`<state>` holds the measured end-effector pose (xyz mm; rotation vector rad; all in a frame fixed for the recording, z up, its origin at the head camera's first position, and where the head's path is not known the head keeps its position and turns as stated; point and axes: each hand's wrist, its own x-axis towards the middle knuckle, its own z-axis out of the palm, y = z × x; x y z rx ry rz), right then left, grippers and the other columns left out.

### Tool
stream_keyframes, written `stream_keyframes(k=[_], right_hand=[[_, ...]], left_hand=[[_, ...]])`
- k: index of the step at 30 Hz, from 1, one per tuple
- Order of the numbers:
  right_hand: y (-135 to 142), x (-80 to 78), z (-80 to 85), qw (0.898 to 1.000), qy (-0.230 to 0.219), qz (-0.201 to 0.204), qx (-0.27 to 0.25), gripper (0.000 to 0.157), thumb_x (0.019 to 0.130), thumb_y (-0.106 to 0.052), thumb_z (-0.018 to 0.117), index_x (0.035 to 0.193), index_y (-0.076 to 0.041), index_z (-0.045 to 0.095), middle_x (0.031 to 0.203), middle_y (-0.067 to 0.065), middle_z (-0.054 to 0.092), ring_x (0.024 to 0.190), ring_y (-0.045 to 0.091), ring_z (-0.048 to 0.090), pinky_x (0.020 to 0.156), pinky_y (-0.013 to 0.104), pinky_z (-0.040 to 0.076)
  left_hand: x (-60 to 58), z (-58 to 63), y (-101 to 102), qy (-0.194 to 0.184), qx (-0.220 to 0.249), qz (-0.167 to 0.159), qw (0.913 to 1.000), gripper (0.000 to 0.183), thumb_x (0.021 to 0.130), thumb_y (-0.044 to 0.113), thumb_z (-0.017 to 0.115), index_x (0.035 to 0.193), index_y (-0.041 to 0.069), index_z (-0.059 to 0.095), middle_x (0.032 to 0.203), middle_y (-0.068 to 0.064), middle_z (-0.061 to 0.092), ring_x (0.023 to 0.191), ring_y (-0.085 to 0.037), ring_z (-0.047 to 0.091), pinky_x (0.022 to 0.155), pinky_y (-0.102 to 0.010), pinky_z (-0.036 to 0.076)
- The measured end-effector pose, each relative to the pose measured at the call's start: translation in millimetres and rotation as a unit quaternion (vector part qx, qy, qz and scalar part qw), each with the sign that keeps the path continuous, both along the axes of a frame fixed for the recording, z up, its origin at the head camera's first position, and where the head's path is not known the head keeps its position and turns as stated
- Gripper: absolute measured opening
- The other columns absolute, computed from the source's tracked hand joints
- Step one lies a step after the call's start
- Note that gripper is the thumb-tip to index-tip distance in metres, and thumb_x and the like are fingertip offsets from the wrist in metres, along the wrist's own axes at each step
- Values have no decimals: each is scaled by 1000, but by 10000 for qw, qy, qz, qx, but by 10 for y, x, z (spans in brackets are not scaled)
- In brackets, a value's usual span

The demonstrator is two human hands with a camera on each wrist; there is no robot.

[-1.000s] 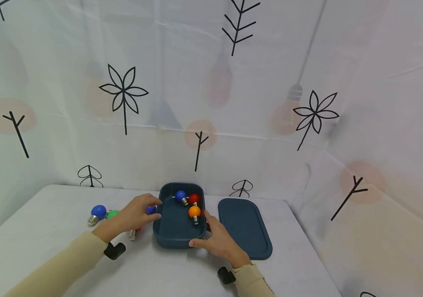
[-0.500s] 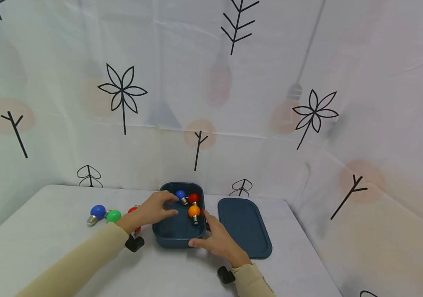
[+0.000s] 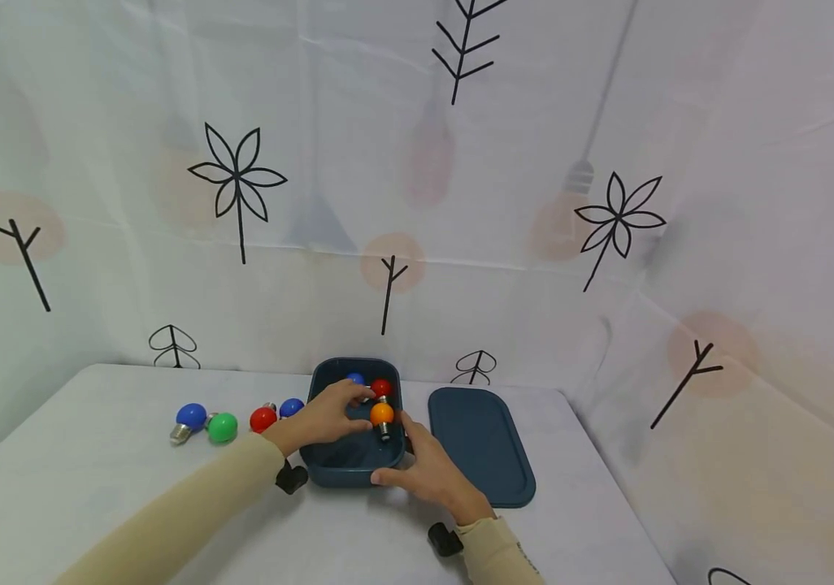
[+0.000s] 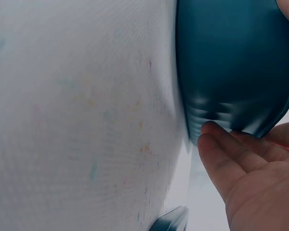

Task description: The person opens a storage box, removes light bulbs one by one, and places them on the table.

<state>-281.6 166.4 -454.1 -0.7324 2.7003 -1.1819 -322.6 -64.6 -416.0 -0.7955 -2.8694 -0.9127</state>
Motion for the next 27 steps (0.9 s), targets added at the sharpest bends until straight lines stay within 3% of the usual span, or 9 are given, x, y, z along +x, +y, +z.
stream_keyframes(k=[13,27], right_hand=[[-14,7,35,10000,18,38,-90,102,79,-51,72,153,-9,15,153,15,26,127,27,47,102,46,41],[-2,10,32,10000,-56,33,-45,104,78,-53,73,153,-11,15,153,15,26,127,29,47,102,46,41]], left_hand=[[-127,-131,109,-152,-300,3,9994,56,83,33,75,132,12,56,124,-9,52,104,-20,55,90,-36,50],[-101,113,17,-269,-558,-418,9972,47,86,29,73,127,11,59,122,-11,55,107,-28,54,91,-39,49]])
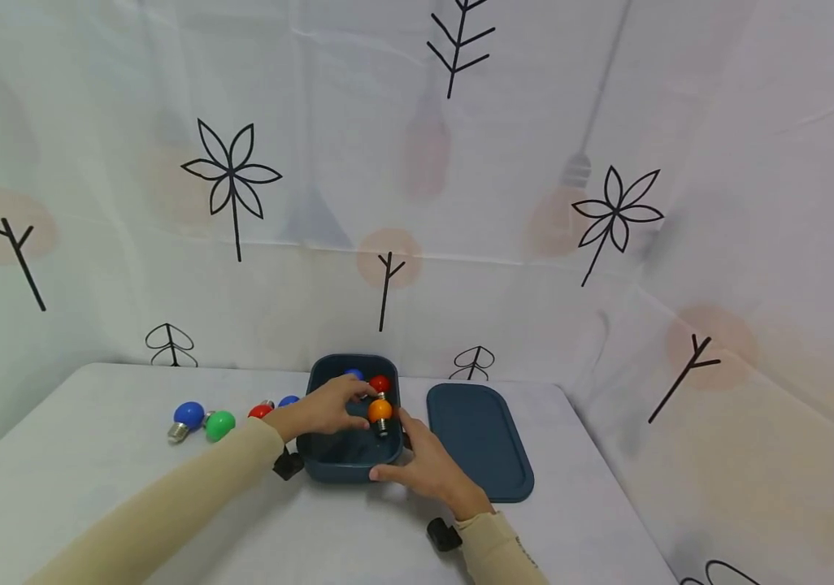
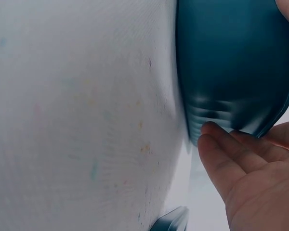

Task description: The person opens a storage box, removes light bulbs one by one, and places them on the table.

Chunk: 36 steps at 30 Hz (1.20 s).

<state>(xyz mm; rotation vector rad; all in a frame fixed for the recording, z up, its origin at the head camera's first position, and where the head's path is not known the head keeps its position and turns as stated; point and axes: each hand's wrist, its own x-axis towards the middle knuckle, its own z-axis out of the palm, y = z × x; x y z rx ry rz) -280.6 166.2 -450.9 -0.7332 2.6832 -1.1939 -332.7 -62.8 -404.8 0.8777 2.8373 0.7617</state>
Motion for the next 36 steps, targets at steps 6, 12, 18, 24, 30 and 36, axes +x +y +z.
stream_keyframes(k=[6,12,18,24,30,36], right_hand=[[9,-12,1,10000,59,-6,3,103,79,-51,73,153,-10,15,153,15,27,127,29,47,102,47,41],[9,-13,-1,10000,54,-13,24,102,79,-48,74,153,-10,15,153,15,25,127,29,47,102,46,41],[-14,-43,-12,9999,88,67,-47,99,82,-45,72,153,-9,14,154,13,25,128,27,47,103,45,40],[6,-41,-9,9999,124,-9,-29,95,84,-44,70,153,-8,14,153,15,25,127,29,47,102,46,41],[35,-28,-34,9999,90,-20,-116,96,84,-44,70,153,-9,14,153,15,25,128,29,46,103,47,39],[13,-23,-33,9999,94,18,-79,95,84,-44,70,153,-9,14,154,14,24,128,28,47,103,46,40]], left_hand=[[-32,95,5,-11,29,-42,10000,48,85,27,73,127,9,59,119,-12,54,107,-28,54,90,-37,48],[-100,149,65,-209,-33,-91,9997,52,85,25,73,130,6,55,123,-14,54,111,-29,54,93,-39,47],[-137,221,93,-309,-37,55,9995,53,85,23,74,131,8,55,124,-14,54,111,-29,53,94,-40,47],[-217,151,182,-300,-19,113,9995,49,85,23,74,129,9,57,123,-12,54,106,-22,52,93,-37,47],[-299,35,283,-376,64,226,9990,48,85,23,74,128,10,58,121,-10,56,103,-20,52,92,-38,48],[-349,-69,276,-585,272,395,9971,47,83,20,76,125,10,60,117,-8,59,99,-19,54,90,-37,49]])
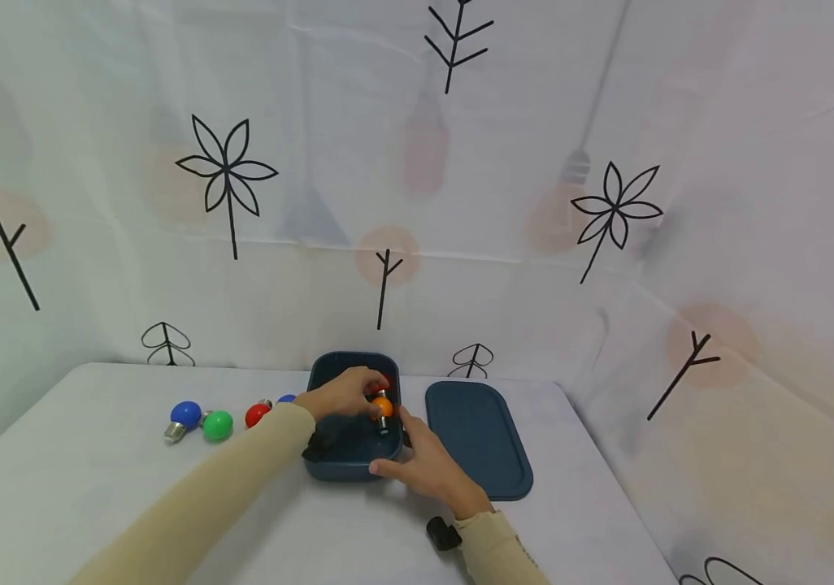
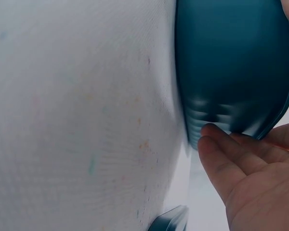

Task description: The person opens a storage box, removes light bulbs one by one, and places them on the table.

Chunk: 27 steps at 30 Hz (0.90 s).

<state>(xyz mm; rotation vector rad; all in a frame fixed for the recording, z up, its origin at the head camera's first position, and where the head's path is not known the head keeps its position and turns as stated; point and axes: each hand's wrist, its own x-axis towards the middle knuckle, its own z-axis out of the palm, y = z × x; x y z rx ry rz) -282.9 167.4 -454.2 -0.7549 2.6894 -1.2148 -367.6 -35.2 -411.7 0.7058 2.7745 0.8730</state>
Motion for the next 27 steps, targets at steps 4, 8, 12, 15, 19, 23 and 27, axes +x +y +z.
stream_keyframes(k=[4,8,12,15,19,23,27], right_hand=[[-11,-4,6,10000,1,-50,82,96,84,-45,71,154,-11,14,154,13,24,128,28,47,103,46,40],[-14,-15,-4,9998,5,-99,180,96,83,-46,71,154,-13,14,154,11,24,128,26,46,104,46,39],[-12,-19,-9,9998,41,-85,187,96,83,-45,71,154,-13,15,154,11,25,128,25,46,103,45,39],[-7,-14,-5,9999,23,-76,145,96,83,-45,71,154,-13,15,153,11,26,128,25,47,104,45,39],[0,-10,-4,10000,13,-45,87,95,83,-45,71,153,-12,15,153,11,26,128,25,47,103,45,39],[7,-4,-1,10000,21,-39,70,95,83,-44,71,153,-11,15,153,12,27,127,26,47,103,46,40],[9,2,1,9999,-10,-81,90,95,83,-44,71,153,-12,16,153,12,27,127,26,47,104,46,39]], left_hand=[[-1,-31,-3,-114,199,24,9997,45,81,17,77,122,8,61,113,-9,61,95,-20,56,87,-36,51],[10,-58,15,-173,309,5,9994,43,80,15,77,120,7,63,114,-11,62,94,-21,57,87,-37,51],[14,-99,36,-255,332,104,9991,40,81,15,77,118,8,64,117,-12,62,95,-21,56,91,-39,49],[9,-131,42,-312,373,206,9986,38,82,15,77,117,9,65,117,-11,62,94,-20,55,92,-39,48],[-6,-159,49,-341,447,270,9981,36,82,16,76,116,11,66,117,-8,62,93,-19,54,91,-38,48],[-12,-162,56,-340,467,279,9979,35,82,15,76,115,11,67,116,-7,62,92,-19,54,89,-37,49],[-11,-160,59,-362,438,293,9980,35,82,14,76,115,11,67,114,-7,61,90,-18,54,85,-35,51]])
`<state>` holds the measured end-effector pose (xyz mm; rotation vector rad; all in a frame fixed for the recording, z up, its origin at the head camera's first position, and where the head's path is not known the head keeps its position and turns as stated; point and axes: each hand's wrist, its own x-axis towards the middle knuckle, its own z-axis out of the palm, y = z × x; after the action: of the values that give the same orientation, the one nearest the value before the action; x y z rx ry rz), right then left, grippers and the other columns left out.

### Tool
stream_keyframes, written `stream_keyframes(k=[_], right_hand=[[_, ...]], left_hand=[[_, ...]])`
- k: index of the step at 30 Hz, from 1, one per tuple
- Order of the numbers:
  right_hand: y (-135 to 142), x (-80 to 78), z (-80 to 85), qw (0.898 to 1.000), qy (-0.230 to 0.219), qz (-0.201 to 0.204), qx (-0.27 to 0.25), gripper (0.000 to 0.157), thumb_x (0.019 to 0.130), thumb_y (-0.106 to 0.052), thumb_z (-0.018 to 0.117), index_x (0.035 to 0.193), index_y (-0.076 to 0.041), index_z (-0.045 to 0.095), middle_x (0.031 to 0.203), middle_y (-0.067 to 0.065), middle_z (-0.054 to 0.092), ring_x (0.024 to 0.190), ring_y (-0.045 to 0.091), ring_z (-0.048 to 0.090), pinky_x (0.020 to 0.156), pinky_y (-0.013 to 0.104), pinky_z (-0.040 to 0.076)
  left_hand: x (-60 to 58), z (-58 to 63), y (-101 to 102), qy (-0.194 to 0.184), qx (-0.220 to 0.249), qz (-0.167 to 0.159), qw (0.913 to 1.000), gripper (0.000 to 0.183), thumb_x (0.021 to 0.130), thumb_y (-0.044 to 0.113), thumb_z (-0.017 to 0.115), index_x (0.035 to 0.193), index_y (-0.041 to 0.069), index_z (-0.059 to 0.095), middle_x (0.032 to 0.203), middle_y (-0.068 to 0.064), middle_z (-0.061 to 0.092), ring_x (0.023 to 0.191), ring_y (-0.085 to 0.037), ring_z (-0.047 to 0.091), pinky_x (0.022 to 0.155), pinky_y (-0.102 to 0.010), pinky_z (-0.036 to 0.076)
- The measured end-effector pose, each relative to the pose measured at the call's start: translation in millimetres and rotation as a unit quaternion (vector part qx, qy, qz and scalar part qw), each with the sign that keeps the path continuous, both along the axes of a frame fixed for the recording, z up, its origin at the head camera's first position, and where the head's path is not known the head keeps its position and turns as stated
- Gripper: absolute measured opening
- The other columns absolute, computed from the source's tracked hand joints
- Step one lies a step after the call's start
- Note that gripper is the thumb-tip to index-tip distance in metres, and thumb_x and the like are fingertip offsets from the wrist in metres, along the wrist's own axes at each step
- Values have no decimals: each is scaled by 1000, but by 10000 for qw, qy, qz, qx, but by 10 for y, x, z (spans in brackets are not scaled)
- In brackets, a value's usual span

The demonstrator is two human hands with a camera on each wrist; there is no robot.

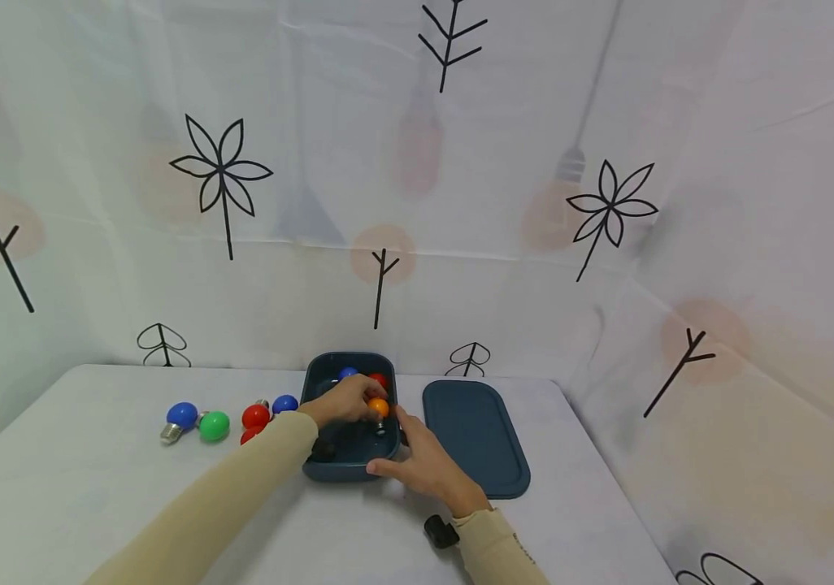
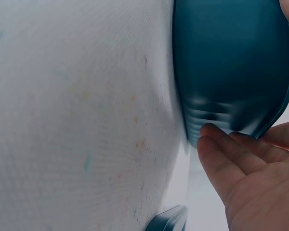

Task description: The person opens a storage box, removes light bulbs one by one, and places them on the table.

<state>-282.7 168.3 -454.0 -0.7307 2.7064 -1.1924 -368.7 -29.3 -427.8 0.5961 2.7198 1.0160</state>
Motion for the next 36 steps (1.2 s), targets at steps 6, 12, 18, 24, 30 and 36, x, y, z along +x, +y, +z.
stream_keyframes(k=[6,12,18,24,30,36], right_hand=[[-21,-11,5,10000,-26,8,43,96,82,-46,72,154,-14,15,153,11,26,128,24,46,104,47,38],[-32,-17,-1,10000,-79,16,50,97,82,-48,71,154,-14,14,154,11,24,128,25,46,105,47,38],[-35,-6,9,10000,-40,25,61,101,80,-53,71,154,-12,15,154,12,25,128,27,46,104,47,38],[-47,-11,19,9999,-68,-42,105,100,80,-53,71,153,-12,15,154,13,25,128,29,45,104,48,38],[-40,-2,21,10000,-65,-53,24,101,80,-51,71,153,-8,16,152,16,27,127,31,47,103,50,38],[-26,-7,-10,9999,-102,-99,-11,101,80,-52,71,153,-8,16,152,17,27,127,32,46,103,52,38]], left_hand=[[2,65,-54,-6,118,23,9999,34,81,12,76,114,10,67,112,-7,61,88,-19,55,80,-32,52],[27,226,-138,168,296,82,9994,35,80,12,77,113,11,66,107,-5,60,88,-19,55,80,-31,52],[129,434,-252,428,356,21,9984,34,81,18,78,113,14,67,106,-2,61,91,-18,56,86,-33,50],[334,635,-389,713,316,-115,9969,34,82,21,76,114,15,67,109,1,61,102,-21,56,92,-38,48],[536,694,-505,973,182,-158,9950,34,82,22,77,113,16,67,109,0,58,105,-26,53,93,-41,47],[646,669,-679,1086,268,-104,9937,35,82,23,77,114,17,67,109,2,57,104,-26,52,91,-42,46]])
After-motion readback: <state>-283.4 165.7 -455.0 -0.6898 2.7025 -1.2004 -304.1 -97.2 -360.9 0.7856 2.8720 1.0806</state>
